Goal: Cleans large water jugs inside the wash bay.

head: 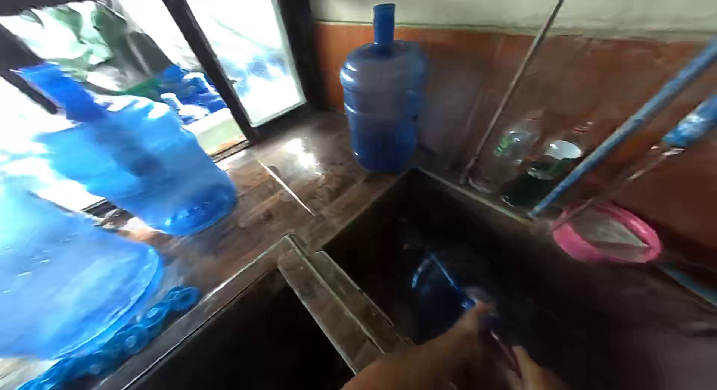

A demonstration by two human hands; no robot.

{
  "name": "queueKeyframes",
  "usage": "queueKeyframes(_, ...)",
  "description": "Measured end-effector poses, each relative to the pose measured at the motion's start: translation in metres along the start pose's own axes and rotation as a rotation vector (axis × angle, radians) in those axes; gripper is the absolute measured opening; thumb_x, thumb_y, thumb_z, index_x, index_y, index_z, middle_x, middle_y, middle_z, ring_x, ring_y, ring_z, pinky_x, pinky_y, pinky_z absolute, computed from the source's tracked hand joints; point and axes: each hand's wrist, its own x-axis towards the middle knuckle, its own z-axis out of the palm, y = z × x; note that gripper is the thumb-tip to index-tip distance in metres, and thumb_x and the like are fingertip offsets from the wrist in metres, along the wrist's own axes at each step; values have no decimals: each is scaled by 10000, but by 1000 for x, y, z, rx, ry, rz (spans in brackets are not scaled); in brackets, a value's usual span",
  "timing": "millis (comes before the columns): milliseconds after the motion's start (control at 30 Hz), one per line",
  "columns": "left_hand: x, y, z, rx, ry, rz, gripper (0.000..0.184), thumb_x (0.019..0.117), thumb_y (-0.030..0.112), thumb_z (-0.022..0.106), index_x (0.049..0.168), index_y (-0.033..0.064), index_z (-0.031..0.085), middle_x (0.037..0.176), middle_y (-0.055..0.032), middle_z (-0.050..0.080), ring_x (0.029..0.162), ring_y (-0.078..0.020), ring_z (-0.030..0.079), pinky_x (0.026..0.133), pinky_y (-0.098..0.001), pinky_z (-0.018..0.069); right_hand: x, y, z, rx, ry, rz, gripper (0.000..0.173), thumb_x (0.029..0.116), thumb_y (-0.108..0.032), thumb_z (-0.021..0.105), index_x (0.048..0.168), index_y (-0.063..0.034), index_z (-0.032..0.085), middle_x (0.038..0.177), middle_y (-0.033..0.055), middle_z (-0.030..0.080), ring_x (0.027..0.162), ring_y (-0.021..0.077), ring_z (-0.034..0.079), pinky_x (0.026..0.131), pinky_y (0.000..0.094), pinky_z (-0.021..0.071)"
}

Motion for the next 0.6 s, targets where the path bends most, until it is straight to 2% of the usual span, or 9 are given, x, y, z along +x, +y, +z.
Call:
queueKeyframes(100,24,20,-14,41,4,77,310,1094,354,391,1138,86,541,880,-55,614,747,-157,610,677,-350,538,2,-13,6,11,-17,56,510,1064,-192,508,1516,28,420,1262,350,633,1174,533,621,998,678,464)
queueKeyframes(167,33,28,-14,20,-39,63,376,1101,370,395,1274,60,520,1021,-92,613,859,-189,608,769,-387,535,9,-17,1,-49,80,98,521,1076,-208,493,1537,21,410,1333,344,599,1198,532,609,1005,674,465)
queueKeyframes(267,33,34,-6,-15,-80,37,442,1103,423,362,1295,55,514,1064,-95,619,895,-181,612,803,-372,532,28,-20,-3,-171,206,140,459,1073,-246,511,1370,103,532,1239,357,638,1104,536,654,918,676,505)
queueKeyframes(333,35,30,-9,-15,-69,-24,519,1093,472,378,1345,34,496,1142,-132,606,961,-213,601,857,-402,522,44,-27,3,-284,97,221,459,1095,-268,456,1364,97,520,1224,345,653,1131,518,655,936,651,509)
queueKeyframes(433,33,24,-28,1,151,-92,564,1038,421,582,1353,-42,524,1206,-229,616,1028,-303,614,883,-486,519,58,-50,13,-368,-95,190,464,1086,-287,459,1386,60,523,1205,315,679,1158,499,654,964,644,505)
queueKeyframes(467,32,24,-36,-23,217,-91,527,1009,357,645,1314,-60,535,1155,-235,620,987,-309,617,849,-491,524,60,-58,13,-317,-106,137,452,1071,-288,493,1353,59,558,1170,310,693,1131,486,669,959,638,509)
queueKeyframes(533,25,31,-46,-62,172,-59,375,1025,302,603,1217,-18,571,995,-145,625,846,-223,609,761,-416,532,62,-57,12,-19,-30,27,365,1055,-219,555,1210,101,637,982,283,706,929,411,702,860,559,545)
queueKeyframes(567,24,35,-47,-104,92,-37,314,1050,302,543,1180,18,573,943,-98,614,808,-186,599,745,-383,528,63,-49,17,206,57,-26,311,1058,-173,542,1103,111,661,800,186,662,700,264,640,686,426,542)
queueKeyframes(600,26,39,-45,-153,14,-16,279,1070,309,483,1145,53,563,899,-63,603,774,-160,595,723,-355,528,62,-44,26,432,110,-2,298,1081,-176,484,1047,81,632,687,47,573,552,99,522,534,270,465)
